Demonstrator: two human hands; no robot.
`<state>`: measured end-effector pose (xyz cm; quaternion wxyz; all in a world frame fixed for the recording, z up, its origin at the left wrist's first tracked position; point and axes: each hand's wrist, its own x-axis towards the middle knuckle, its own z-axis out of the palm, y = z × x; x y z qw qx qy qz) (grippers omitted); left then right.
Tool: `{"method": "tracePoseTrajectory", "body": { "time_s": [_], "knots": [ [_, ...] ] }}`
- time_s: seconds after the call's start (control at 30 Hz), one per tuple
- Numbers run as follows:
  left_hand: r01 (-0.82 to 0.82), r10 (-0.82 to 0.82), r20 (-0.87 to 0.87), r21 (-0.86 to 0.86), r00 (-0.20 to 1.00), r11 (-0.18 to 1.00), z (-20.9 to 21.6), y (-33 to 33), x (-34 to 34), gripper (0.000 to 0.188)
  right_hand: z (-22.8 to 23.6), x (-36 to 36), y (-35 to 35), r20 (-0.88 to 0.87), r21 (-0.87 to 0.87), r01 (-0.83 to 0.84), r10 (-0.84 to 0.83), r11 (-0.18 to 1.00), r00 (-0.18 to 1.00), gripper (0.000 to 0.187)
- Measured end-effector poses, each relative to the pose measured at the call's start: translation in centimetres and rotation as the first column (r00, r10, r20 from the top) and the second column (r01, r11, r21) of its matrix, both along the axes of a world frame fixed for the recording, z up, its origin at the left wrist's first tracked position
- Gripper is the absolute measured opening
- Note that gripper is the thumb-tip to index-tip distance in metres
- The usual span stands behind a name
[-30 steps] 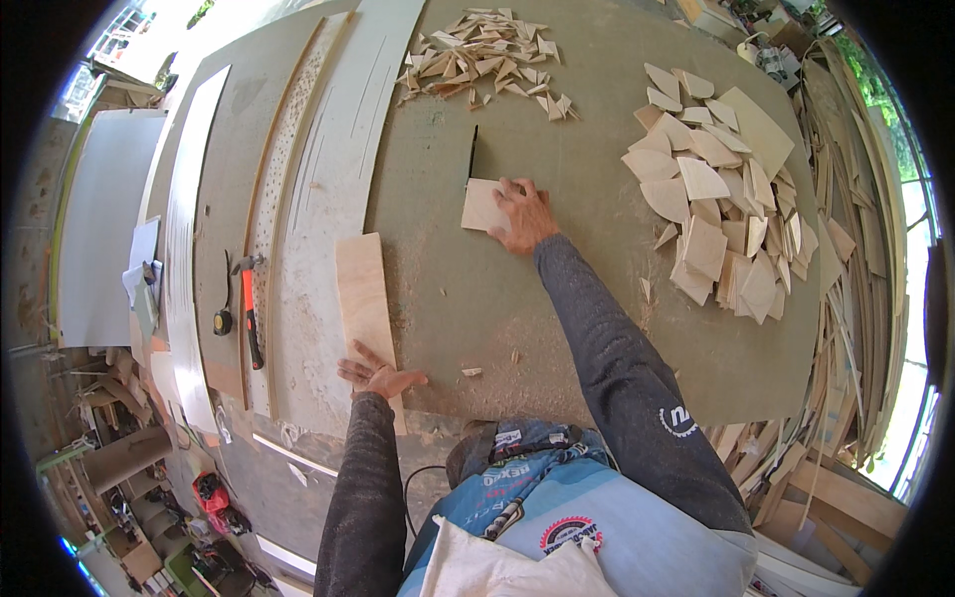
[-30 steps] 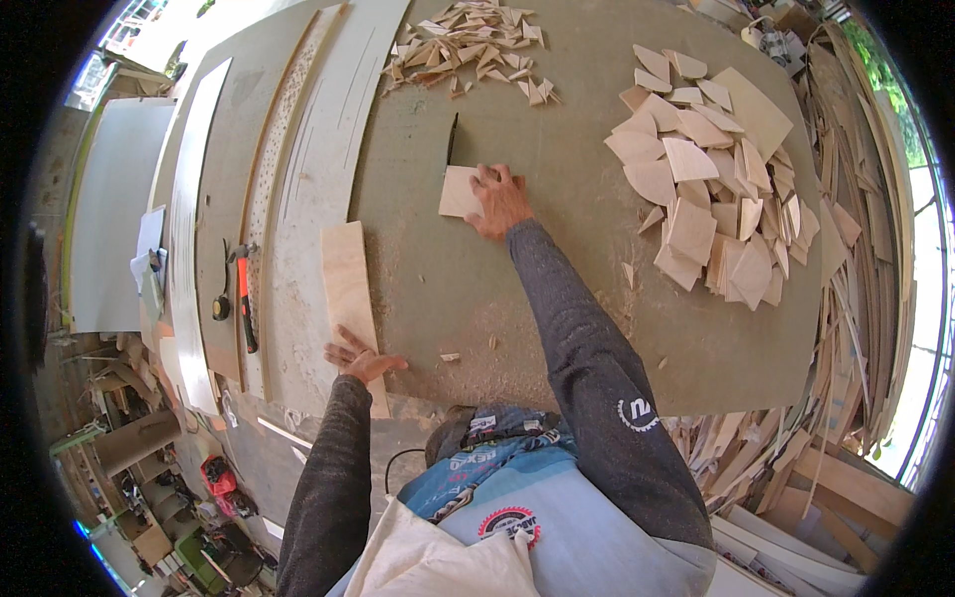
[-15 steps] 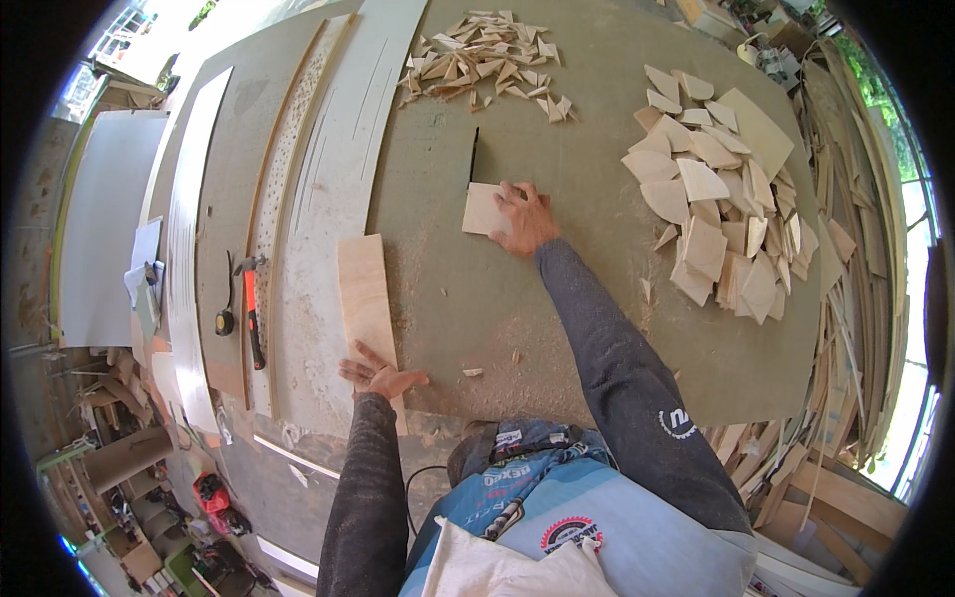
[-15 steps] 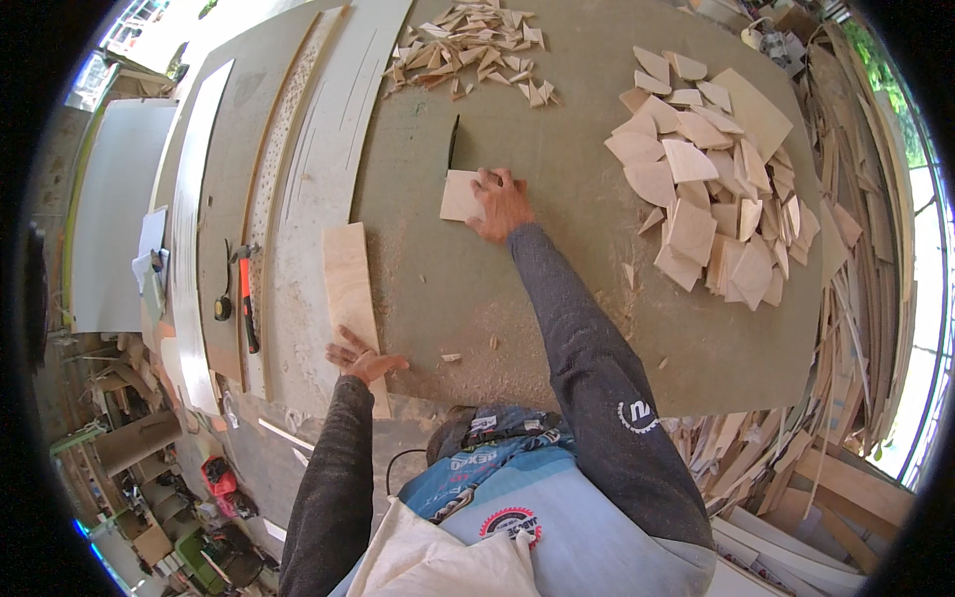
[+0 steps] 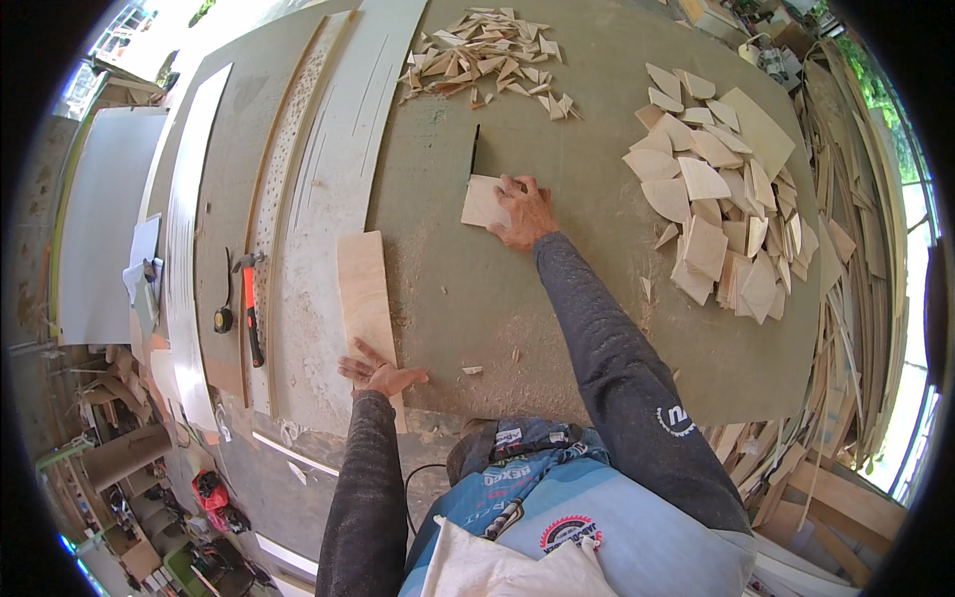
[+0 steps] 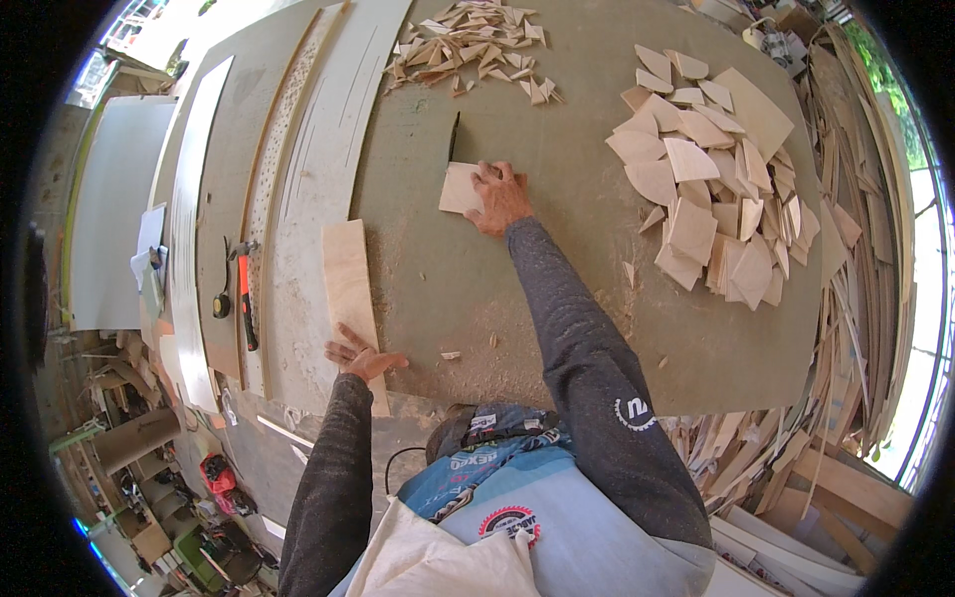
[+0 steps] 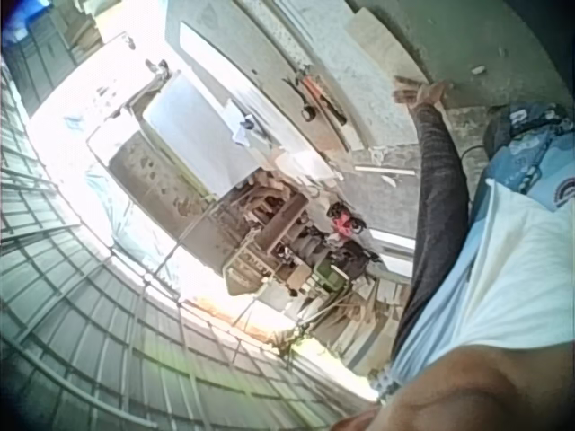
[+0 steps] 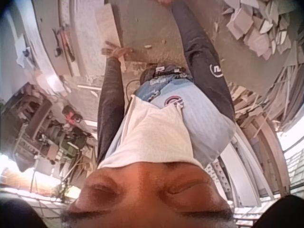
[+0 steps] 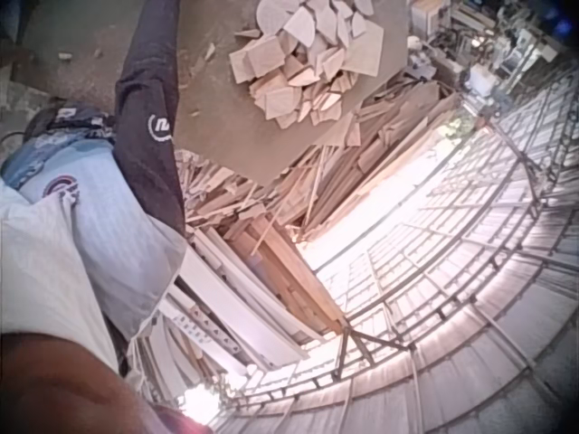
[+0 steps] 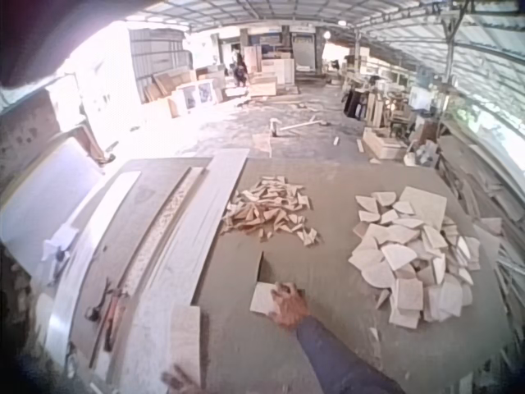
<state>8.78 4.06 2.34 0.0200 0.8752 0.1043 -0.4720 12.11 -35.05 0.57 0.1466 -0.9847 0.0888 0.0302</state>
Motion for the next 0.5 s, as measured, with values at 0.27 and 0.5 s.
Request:
{"method": "tracePoseTrajectory", "body": {
  "time_s": [0.27,0.5],
  "knots": [
    [0.003,-0.004,0.017,0.069,1.0,0.998,0.28,-0.4,-0.06,0.171,-0.27,-0.4,0.31,-0.023,-0.008,-0.01,0.01,1.0,1.0,0.078],
    [0.007,-0.007,0.018,0.004,1.0,1.0,-0.16,-0.05,-0.16,0.175,-0.4,-0.47,0.27,0.011,0.019,-0.004,0.004,1.0,1.0,0.077]
  ]
}}
